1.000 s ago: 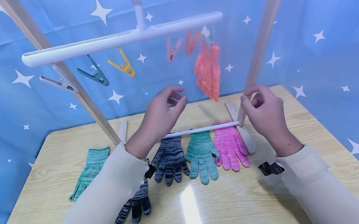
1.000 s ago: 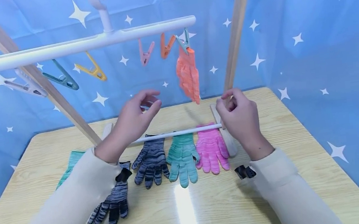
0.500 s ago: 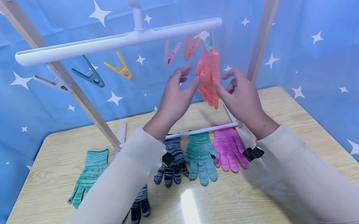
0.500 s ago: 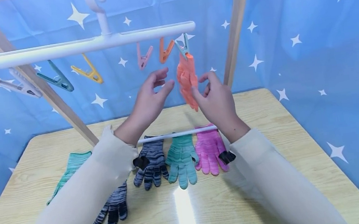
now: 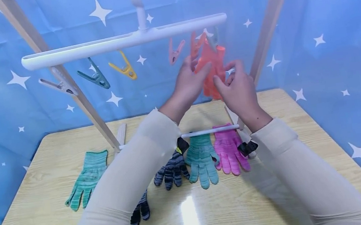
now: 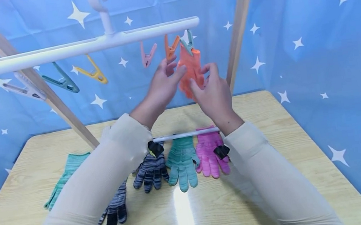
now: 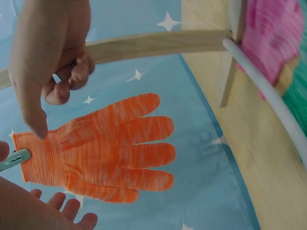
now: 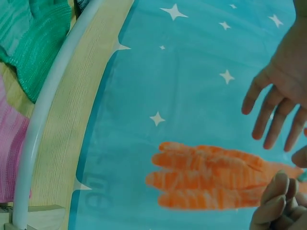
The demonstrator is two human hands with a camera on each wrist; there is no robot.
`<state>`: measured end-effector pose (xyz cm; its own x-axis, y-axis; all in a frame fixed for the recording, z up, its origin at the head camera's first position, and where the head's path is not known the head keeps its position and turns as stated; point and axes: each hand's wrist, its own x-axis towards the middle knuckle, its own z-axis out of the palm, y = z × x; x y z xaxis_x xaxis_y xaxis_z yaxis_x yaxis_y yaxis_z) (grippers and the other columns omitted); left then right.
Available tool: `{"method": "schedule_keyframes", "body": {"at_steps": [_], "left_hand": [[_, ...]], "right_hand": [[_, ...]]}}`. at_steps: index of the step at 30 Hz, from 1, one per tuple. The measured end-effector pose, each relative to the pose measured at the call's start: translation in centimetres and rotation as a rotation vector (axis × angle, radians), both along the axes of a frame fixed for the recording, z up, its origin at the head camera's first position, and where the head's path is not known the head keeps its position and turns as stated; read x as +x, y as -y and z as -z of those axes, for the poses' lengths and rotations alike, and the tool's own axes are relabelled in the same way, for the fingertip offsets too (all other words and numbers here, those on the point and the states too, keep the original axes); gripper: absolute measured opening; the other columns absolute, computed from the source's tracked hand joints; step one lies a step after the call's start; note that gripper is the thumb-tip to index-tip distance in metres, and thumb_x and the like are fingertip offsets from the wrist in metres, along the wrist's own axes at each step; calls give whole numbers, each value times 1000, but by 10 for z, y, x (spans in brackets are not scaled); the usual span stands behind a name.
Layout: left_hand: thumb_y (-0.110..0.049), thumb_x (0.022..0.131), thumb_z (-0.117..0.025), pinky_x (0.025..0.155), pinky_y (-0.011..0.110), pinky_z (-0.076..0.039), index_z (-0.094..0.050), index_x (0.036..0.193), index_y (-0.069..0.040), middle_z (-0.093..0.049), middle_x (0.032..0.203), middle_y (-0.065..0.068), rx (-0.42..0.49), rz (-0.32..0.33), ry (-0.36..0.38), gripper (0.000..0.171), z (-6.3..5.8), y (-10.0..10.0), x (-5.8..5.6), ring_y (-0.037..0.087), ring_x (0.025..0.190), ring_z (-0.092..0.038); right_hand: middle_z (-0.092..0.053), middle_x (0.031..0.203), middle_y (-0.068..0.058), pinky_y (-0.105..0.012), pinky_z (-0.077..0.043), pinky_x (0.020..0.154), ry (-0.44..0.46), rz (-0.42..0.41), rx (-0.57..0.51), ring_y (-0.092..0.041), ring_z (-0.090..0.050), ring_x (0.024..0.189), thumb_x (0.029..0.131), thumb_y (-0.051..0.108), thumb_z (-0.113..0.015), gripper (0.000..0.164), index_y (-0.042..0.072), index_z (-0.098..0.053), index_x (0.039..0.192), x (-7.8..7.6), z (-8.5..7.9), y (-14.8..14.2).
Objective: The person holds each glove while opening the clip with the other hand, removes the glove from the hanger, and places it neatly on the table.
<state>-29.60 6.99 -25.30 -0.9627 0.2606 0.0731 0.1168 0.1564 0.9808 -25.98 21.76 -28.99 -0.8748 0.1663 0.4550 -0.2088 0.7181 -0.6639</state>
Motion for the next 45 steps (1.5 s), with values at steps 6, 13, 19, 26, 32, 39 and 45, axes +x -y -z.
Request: {"method": "schedule_keyframes", "body": {"at_steps": [6,13,19,26,32,39,45], "left_hand": [[-45,99,-58,111,43,-44,-29,156,-31,-36,159,-6,23,13,39,65,3,-5,-1,17,147,-36],[-42,101,-56,118,41,-36,-21,160,-33,-34,161,-6,-24,28,-58,69,3,-8,-3,15,149,-32],[-34,101,-58,115,35,-40,-24,159,-30,-43,155,-4,26,19,-107,68,1,-12,-3,13,143,-42],[-31,100,-60,112,31,-43,-24,159,-27,-42,156,-4,73,4,-109,69,-3,-15,-1,12,142,-43],[-34,104,-50,118,35,-36,-27,158,-26,-38,159,-7,10,-55,-144,59,-7,-12,1,12,147,-36],[-43,108,-33,120,35,-32,-32,157,-29,-37,158,-13,54,-48,-139,51,-9,-9,0,8,147,-34],[-42,109,-25,98,27,-43,-61,116,-15,-56,122,0,99,-29,-209,46,-15,-13,-6,11,113,-53]], "right_hand": [[-48,65,-4,-33,-38,49,20,-1,-19,-21,-47,50,99,42,-57,60,14,-34,147,-7,-3,1],[-47,61,-1,-34,-38,49,65,4,-15,-20,-47,51,100,37,-55,53,15,-44,146,-24,-8,7],[-45,64,-3,-34,-35,49,112,15,-10,-19,-42,52,96,25,-51,49,16,-50,145,-31,-9,10],[-51,65,-7,-34,-37,49,33,15,35,-22,-47,55,96,16,-49,31,10,-63,123,-34,-8,12],[-56,64,-7,-33,-39,48,-7,5,59,-22,-51,53,103,31,-52,29,15,-69,120,-26,-6,10],[-51,54,-7,-30,-34,43,-107,-84,38,-20,-48,45,101,31,-55,26,14,-72,112,-8,-3,8],[-46,51,-6,-29,-31,43,-156,-136,-3,-17,-41,40,100,26,-57,21,12,-72,100,3,-2,8]]}}
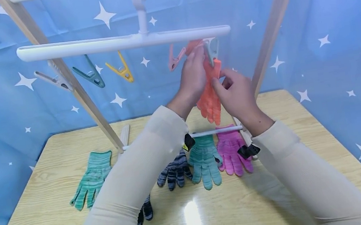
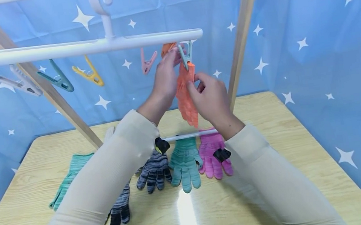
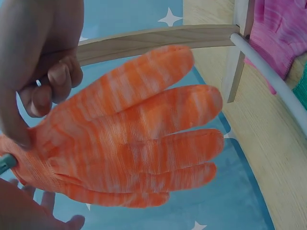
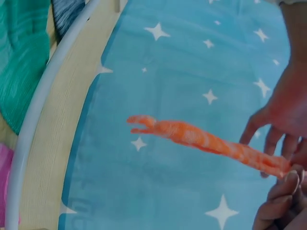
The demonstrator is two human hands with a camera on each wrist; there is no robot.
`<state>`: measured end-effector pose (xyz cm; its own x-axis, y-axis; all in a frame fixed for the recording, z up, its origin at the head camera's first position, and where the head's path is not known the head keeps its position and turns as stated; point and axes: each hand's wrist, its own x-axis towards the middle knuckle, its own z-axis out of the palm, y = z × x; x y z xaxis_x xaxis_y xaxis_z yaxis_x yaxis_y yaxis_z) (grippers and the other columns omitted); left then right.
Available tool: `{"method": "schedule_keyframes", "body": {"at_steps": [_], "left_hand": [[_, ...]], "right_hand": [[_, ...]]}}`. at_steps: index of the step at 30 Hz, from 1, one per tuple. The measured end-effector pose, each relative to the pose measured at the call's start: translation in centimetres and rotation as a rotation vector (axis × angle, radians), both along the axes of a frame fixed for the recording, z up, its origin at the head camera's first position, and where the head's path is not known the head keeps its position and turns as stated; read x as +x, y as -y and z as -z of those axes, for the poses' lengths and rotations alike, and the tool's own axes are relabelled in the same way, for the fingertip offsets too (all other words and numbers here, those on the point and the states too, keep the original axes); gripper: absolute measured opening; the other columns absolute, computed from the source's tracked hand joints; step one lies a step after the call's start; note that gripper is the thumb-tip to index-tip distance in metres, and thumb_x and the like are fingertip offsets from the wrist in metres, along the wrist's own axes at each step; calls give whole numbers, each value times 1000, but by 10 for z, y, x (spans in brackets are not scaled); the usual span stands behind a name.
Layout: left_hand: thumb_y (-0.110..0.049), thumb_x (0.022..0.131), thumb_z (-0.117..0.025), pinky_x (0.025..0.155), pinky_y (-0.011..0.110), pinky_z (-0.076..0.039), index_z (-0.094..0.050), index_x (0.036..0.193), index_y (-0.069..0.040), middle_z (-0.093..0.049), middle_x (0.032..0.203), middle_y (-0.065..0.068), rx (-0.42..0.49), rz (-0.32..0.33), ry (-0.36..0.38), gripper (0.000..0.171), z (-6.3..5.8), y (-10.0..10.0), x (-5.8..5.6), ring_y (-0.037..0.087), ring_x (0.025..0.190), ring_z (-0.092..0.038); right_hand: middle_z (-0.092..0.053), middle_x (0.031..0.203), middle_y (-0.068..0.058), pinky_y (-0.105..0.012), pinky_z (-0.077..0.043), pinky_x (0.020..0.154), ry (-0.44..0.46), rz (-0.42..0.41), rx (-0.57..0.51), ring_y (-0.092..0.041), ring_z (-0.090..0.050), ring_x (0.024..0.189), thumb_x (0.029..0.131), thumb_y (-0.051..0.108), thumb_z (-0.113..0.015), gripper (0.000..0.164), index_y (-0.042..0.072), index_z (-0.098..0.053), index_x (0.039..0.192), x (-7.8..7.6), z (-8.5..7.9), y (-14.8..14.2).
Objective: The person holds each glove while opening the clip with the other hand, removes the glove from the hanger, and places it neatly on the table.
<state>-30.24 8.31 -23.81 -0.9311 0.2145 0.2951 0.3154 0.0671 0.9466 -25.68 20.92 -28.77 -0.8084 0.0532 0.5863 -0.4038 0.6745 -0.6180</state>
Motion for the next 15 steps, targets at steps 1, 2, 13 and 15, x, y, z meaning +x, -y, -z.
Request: {"method": "schedule_keyframes", "body": {"at_steps": [1,2,13,15], "left_hand": [[-42,109,-25,97,28,-43,-62,113,-14,-56,120,0,22,16,-1,46,-1,-1,-1,12,112,-53],[-43,109,-27,101,26,-43,-64,119,-19,-56,127,-5,43,28,20,45,-2,-1,-1,9,120,-52],[-36,109,-29,86,27,-50,-60,133,-15,-58,126,2,184,282,74,45,-5,1,1,15,118,-53],[-33,109,-29,86,27,-50,-62,130,-10,-61,121,6,211,322,88,45,-5,1,2,15,114,-55]], "right_hand": [[-46,51,-6,-29,-31,43,-10,-10,-9,-17,-40,40,100,25,-57,20,11,-71,98,2,0,0],[-45,50,-6,-29,-30,42,-20,-17,-14,-17,-39,39,100,24,-58,19,11,-71,97,3,-1,0],[-44,53,-6,-30,-30,44,2,-52,-16,-17,-38,43,99,21,-56,18,12,-67,88,19,-2,-1],[-44,54,-6,-30,-30,44,11,-56,-21,-17,-39,44,99,21,-56,19,12,-65,86,20,-1,-1]]}}
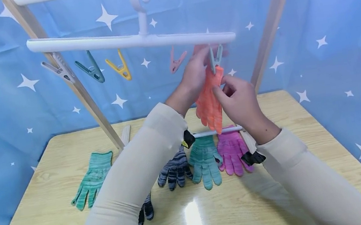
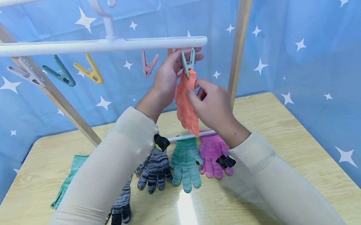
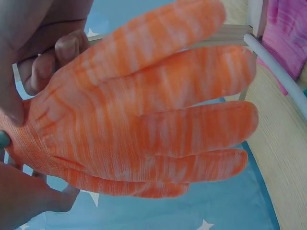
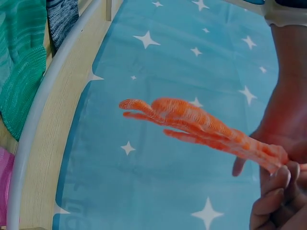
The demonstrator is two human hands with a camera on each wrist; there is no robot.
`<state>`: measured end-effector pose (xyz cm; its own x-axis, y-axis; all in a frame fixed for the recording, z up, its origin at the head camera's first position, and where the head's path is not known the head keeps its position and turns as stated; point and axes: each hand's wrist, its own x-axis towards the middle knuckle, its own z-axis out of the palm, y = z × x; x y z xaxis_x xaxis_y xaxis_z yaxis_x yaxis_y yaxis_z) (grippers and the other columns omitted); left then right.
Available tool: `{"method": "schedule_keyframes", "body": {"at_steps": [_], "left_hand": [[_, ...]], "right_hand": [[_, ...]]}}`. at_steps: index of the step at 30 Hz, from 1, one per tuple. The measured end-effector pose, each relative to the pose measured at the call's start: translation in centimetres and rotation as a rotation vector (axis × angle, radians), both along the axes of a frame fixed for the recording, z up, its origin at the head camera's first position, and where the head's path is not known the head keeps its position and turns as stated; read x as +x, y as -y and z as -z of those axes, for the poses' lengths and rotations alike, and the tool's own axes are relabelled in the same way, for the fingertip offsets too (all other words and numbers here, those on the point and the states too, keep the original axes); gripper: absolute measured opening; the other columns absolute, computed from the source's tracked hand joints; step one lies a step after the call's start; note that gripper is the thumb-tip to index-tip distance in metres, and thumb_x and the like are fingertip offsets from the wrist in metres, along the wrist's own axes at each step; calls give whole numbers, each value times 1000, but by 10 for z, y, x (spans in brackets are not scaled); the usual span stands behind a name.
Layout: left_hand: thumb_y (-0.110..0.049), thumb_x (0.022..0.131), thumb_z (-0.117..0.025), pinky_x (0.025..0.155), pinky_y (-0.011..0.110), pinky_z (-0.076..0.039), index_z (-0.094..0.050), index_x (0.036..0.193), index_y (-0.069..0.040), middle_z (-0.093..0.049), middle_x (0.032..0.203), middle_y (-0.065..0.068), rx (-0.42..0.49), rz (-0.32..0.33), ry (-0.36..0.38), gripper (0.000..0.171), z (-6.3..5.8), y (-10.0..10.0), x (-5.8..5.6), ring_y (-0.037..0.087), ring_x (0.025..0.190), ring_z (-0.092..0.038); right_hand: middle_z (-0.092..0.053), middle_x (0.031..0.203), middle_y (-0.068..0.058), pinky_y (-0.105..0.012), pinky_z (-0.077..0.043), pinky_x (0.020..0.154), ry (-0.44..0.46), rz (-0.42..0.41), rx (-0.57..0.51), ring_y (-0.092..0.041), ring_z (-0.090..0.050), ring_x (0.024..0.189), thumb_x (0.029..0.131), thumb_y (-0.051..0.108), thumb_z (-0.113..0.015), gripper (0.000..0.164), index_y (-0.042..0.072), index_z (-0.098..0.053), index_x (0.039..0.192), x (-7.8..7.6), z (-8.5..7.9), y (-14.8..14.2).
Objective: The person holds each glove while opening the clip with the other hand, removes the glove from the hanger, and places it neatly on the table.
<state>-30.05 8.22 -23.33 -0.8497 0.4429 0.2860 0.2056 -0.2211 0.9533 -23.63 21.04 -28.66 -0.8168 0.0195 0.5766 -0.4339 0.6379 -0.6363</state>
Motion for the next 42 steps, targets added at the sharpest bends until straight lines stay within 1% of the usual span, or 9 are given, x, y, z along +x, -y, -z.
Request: {"method": "schedule_keyframes", "body": {"at_steps": [3,8,11,15,21,28,31,36,42], "left_hand": [[-26,109,-30,92,28,-49,-62,132,-8,-64,124,11,61,57,13,43,-2,0,0,14,116,-57],[-18,107,-27,93,29,-50,-53,140,-1,-58,134,22,140,137,12,45,-3,4,-1,26,124,-58],[-17,107,-27,98,30,-50,-49,144,0,-54,142,21,150,172,38,46,-3,5,-2,30,131,-56],[-18,108,-27,110,35,-44,-45,148,-1,-47,151,18,162,199,75,47,-2,8,-3,32,139,-49],[-19,109,-27,116,38,-39,-40,151,-3,-41,155,14,163,227,89,47,-2,10,-4,30,142,-45],[-20,109,-29,117,37,-37,-41,152,-5,-43,156,12,184,239,122,46,-1,13,-4,28,142,-46],[-22,109,-30,118,38,-36,-42,151,-5,-43,155,11,175,239,130,46,0,13,-4,27,142,-46],[-23,109,-31,116,39,-38,-42,150,-4,-44,154,12,159,249,139,47,3,13,-3,25,142,-46],[-22,110,-32,112,37,-41,-42,150,-5,-46,153,13,172,240,147,46,1,13,-2,25,140,-48]], "right_hand": [[-44,54,-7,-30,-31,45,2,-5,-11,-17,-39,45,99,21,-56,20,11,-64,84,2,0,1],[-45,55,-7,-29,-31,44,14,-4,-40,-17,-40,45,99,22,-57,22,11,-63,82,4,0,3],[-45,56,-7,-30,-31,43,29,4,-56,-17,-39,45,99,24,-56,25,11,-59,78,6,0,2],[-46,62,-6,-28,-33,44,28,3,-83,-17,-42,49,99,24,-55,27,10,-56,76,6,0,2],[-52,74,-3,-23,-40,49,-3,-2,-86,-18,-50,56,99,25,-57,25,9,-62,81,4,-2,5],[-60,90,-3,-21,-48,57,11,15,-57,-19,-59,64,100,35,-58,28,11,-71,106,0,-3,7],[-64,88,-4,-21,-47,57,-1,25,-41,-20,-59,64,100,36,-58,29,11,-71,103,-2,-3,8],[-64,76,-6,-22,-45,52,-38,43,-6,-18,-57,57,101,34,-56,30,8,-67,91,-2,0,8],[-66,73,-8,-19,-43,50,-85,55,16,-17,-58,56,103,29,-54,29,4,-67,95,0,1,10]]}}
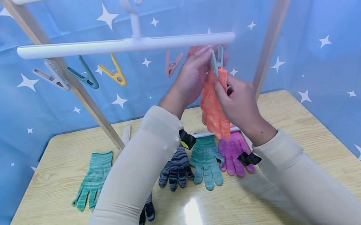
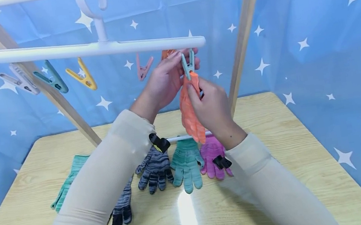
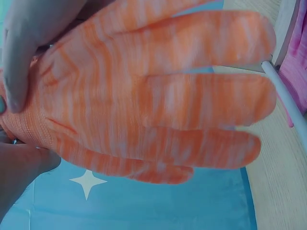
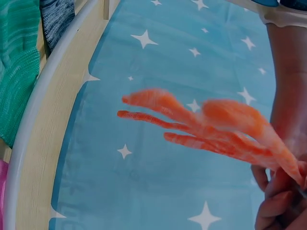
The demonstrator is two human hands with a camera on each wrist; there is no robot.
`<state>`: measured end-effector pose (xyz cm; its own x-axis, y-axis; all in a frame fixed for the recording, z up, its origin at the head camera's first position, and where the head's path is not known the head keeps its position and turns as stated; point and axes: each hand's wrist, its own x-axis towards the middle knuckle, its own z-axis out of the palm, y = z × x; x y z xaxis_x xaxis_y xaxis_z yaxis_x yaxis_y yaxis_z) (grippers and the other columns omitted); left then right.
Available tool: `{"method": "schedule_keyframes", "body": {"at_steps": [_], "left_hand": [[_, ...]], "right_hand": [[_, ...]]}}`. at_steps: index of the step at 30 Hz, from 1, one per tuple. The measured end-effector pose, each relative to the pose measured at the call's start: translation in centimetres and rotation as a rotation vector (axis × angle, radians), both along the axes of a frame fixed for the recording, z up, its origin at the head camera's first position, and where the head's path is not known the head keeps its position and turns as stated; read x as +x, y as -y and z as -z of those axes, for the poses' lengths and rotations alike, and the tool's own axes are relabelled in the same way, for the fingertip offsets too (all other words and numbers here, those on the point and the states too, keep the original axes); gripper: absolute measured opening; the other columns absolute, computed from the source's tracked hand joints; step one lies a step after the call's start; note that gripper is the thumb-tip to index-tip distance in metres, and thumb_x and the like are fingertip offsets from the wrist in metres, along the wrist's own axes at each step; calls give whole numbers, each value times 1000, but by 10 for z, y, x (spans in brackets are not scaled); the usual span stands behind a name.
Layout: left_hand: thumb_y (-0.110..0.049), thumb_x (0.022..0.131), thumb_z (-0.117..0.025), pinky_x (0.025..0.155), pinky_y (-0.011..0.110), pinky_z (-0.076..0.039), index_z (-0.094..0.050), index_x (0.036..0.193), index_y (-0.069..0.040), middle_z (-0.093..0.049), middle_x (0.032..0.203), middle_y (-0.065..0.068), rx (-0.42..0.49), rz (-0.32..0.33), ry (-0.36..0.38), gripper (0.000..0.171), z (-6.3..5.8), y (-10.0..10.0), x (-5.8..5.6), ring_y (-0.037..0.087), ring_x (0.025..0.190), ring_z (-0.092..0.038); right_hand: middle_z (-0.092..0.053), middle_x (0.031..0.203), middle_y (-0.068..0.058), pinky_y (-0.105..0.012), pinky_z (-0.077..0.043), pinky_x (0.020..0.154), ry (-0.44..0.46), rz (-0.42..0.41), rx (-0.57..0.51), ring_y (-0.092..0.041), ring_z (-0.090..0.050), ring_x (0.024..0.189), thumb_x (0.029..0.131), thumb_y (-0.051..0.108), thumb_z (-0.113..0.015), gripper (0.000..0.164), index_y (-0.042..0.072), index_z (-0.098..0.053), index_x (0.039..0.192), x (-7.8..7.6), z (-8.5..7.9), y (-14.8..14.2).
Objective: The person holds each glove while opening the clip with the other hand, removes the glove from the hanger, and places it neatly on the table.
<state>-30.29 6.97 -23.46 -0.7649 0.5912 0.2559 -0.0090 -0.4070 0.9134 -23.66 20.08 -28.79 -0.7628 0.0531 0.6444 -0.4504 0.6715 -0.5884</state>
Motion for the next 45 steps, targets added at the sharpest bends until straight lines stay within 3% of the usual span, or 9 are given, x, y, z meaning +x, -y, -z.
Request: {"method": "schedule_keyframes", "body": {"at_steps": [5,10,17,20,28,33,37,45], "left_hand": [[-20,109,-34,105,34,-46,-45,148,-2,-49,148,20,-7,-37,1,44,-1,1,2,30,136,-50],[-19,109,-35,112,40,-41,-45,148,-2,-50,146,24,-10,-52,-16,44,1,1,2,34,137,-47],[-20,109,-36,104,36,-46,-46,148,-3,-51,144,25,-32,-74,-33,44,1,1,2,32,130,-53],[-20,109,-36,106,38,-45,-45,148,-3,-51,144,25,-32,-76,-39,44,0,0,3,32,129,-54],[-22,109,-35,107,39,-44,-45,149,-4,-51,146,20,-35,-100,-55,45,-2,0,3,34,132,-53],[-25,109,-31,96,35,-44,-46,148,-4,-53,142,21,-34,-106,-56,46,-1,4,1,28,115,-58],[-27,109,-29,95,34,-42,-46,148,-4,-53,140,22,-11,-97,-21,48,1,5,0,22,104,-58],[-29,108,-29,108,43,-40,-45,150,-11,-53,146,19,-18,-72,21,49,3,6,-1,32,126,-58]], "right_hand": [[-66,69,-9,-19,-41,48,-20,5,22,-16,-59,56,103,28,-55,28,4,-67,93,2,2,2],[-64,67,-8,-21,-39,46,-27,-9,26,-16,-56,53,103,27,-55,27,4,-67,94,4,3,3],[-68,73,-8,-18,-42,48,-6,-14,18,-15,-60,56,103,28,-55,28,4,-69,99,6,3,2],[-69,74,-8,-18,-43,49,-2,-20,10,-14,-60,57,103,28,-55,28,4,-70,100,8,3,2],[-63,65,-6,-20,-43,47,-1,-28,27,-14,-57,52,102,27,-56,28,7,-64,84,13,6,0],[-55,61,-5,-23,-40,46,13,-19,52,-15,-52,51,102,26,-56,32,9,-55,75,18,11,-4],[-51,59,-4,-24,-39,45,30,-34,63,-16,-48,49,103,25,-56,32,8,-55,75,22,16,-7],[-46,58,-4,-23,-34,45,30,-44,73,-15,-42,47,102,21,-57,33,8,-52,72,30,22,-18]]}}
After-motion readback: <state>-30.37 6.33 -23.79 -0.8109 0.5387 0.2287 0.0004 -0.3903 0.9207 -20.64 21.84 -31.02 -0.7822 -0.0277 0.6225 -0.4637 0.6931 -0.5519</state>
